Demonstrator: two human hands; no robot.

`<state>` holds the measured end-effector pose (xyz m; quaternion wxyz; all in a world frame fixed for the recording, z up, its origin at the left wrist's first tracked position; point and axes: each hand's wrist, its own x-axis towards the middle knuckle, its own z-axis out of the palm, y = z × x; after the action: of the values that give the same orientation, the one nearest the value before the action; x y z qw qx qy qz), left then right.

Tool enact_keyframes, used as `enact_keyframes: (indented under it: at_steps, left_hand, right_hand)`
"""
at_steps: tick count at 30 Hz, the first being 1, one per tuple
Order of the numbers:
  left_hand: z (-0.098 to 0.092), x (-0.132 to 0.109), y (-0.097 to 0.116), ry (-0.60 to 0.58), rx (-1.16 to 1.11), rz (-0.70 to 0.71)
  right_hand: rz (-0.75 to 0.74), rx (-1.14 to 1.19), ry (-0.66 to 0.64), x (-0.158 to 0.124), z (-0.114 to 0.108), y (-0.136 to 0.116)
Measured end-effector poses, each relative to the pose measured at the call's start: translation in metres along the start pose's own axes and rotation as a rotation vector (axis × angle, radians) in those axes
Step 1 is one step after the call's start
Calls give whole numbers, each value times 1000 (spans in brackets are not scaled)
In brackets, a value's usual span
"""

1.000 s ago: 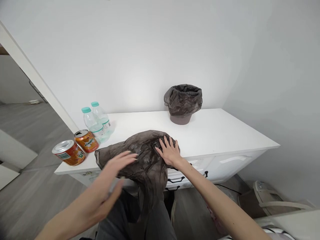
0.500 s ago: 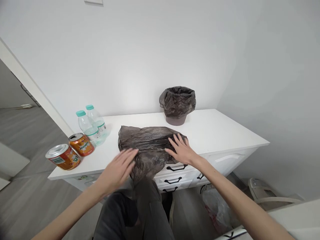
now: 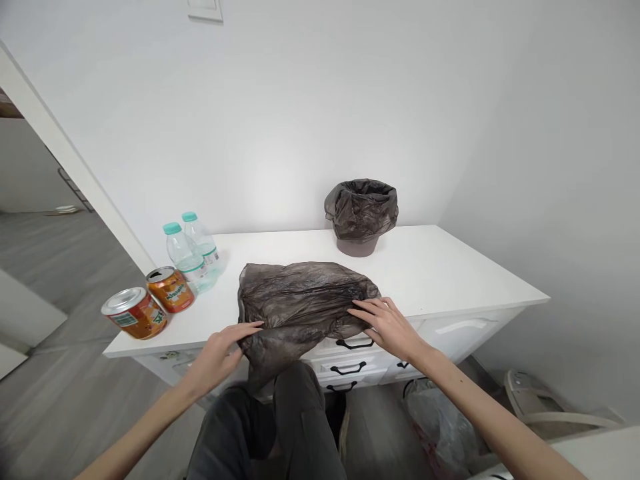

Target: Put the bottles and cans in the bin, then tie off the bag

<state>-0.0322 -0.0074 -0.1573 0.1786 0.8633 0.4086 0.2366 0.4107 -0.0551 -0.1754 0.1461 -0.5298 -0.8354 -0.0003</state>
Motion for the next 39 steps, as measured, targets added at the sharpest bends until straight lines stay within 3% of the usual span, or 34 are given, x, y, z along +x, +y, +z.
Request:
enact_keyframes:
  at_steps: [3,5,8,11,13,14,17,18,20,23,26,29,32,35,39]
  left_hand:
    - [-29,6,3,-18,-96,-176]
    - [-46,15,6,9,-41,-295]
    - [-67,29,16,195,152,-393]
    - [-66,38,44,480,316,-272]
    - [-44,38,67,544,367,-67]
    - [-28,37,76,492,381,61]
    - [27,39,85,126,422,380]
    - [41,43,79,50,428,399]
    - [54,61,57,19,427,306]
    - [39,94,15,51,421,139]
    - [14,108,-4,146,427,51]
    - [13,90,6,149,399,128]
    - [31,68,25,1,347,225]
    - [43,63,35,-159,313,287]
    - [40,65,26,-256,301,431]
  right_hand:
    - [109,143,12,15,-5,1]
    - [226,210,-26,34,-6,1]
    - [387,203,-101,67,-3,-1]
    - [479,161,-122,93,4,-7]
    - [519,146,-128,102,8,-12]
    - [539,140,-131,104,8,-15]
    - [568,129,-128,99,5,-28]
    - [565,132,-123,94,2,-33]
    - [532,179,-95,79,-4,-43]
    - [443,352,-21,53,-19,-63]
    - [390,518,20,24,-37,-86]
    - [400,611,46,-3,-55,-110]
    - [415,771,35,-19,-70,-129]
    - [385,1015,36,-3,-80,-141]
    - [332,1212,135,72,-81,-144]
